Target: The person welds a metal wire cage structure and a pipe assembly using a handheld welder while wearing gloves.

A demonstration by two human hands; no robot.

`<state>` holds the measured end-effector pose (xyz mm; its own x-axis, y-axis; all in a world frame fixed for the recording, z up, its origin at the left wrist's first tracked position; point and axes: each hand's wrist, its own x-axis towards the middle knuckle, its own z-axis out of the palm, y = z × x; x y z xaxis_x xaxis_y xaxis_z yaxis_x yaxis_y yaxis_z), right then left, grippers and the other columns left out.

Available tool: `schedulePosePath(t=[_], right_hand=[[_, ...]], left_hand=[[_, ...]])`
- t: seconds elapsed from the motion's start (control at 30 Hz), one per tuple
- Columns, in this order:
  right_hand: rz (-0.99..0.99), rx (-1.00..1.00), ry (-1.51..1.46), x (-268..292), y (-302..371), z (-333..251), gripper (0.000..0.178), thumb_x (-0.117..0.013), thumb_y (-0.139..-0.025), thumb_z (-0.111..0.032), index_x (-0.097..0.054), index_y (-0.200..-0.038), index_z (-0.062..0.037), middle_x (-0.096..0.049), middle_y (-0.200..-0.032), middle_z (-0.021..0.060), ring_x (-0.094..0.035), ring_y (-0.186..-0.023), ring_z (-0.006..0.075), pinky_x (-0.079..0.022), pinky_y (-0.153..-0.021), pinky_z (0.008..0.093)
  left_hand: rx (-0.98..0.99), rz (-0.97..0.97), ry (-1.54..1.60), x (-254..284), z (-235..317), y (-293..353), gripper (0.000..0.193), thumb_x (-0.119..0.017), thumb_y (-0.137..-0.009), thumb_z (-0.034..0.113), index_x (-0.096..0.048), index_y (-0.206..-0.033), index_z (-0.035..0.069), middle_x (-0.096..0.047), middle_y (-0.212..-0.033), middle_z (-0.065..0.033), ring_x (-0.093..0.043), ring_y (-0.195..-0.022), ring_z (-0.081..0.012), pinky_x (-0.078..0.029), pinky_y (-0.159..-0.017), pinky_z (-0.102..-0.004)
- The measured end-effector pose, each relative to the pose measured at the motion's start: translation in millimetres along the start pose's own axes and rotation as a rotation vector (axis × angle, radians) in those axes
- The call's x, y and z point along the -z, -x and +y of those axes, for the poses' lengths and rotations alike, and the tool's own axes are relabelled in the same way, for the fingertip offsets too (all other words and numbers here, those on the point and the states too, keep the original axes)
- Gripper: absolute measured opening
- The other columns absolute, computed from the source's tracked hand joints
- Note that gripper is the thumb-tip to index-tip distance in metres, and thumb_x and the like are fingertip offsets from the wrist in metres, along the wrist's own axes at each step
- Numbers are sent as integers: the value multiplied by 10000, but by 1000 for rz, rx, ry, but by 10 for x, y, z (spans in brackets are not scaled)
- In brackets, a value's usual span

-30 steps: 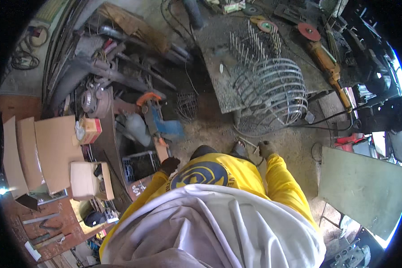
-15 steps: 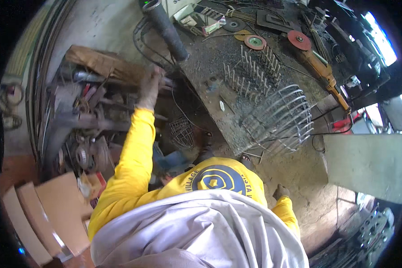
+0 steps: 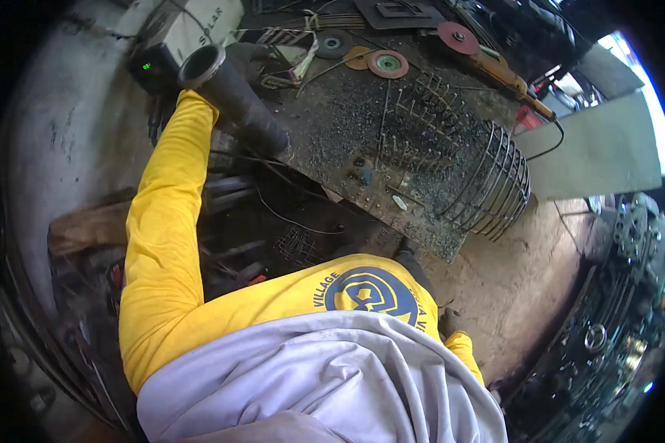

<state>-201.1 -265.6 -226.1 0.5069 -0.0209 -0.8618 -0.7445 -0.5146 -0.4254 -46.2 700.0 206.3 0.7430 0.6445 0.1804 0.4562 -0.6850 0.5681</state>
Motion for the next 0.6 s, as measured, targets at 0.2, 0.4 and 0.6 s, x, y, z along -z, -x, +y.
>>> schedulePosePath(t=[0.2,0.4,0.6], right_hand=[[277,128,414,-523,631,73,518,-526,-928,-466,-629,-1123,2,-650,-1144,225,-598,-1076,380,-458,-909,430],[277,-279,438,-1521,2033,-1538,618,-539,-905,-521,-613,-1199,18,-626,-1215,235,-562,-1172,394,-441,-946,425],[17,-14,492,-1793,1981,-1263,437,-435,-981,-407,-632,-1034,-20,-637,-1037,250,-581,-1000,418,-451,-861,450]], left_hand=[[-93,-163,-142,-513,104,-362,249,-573,-921,226,-697,-1073,71,-717,-954,-95,-668,-916,-231,-513,-804,-363],[-87,-212,-209,-344,-124,-390,238,-577,-915,217,-698,-1056,69,-714,-943,-90,-665,-900,-225,-512,-798,-359],[-102,-246,-222,-375,-71,-440,226,-582,-908,208,-698,-1040,67,-711,-932,-85,-661,-884,-218,-512,-793,-356]])
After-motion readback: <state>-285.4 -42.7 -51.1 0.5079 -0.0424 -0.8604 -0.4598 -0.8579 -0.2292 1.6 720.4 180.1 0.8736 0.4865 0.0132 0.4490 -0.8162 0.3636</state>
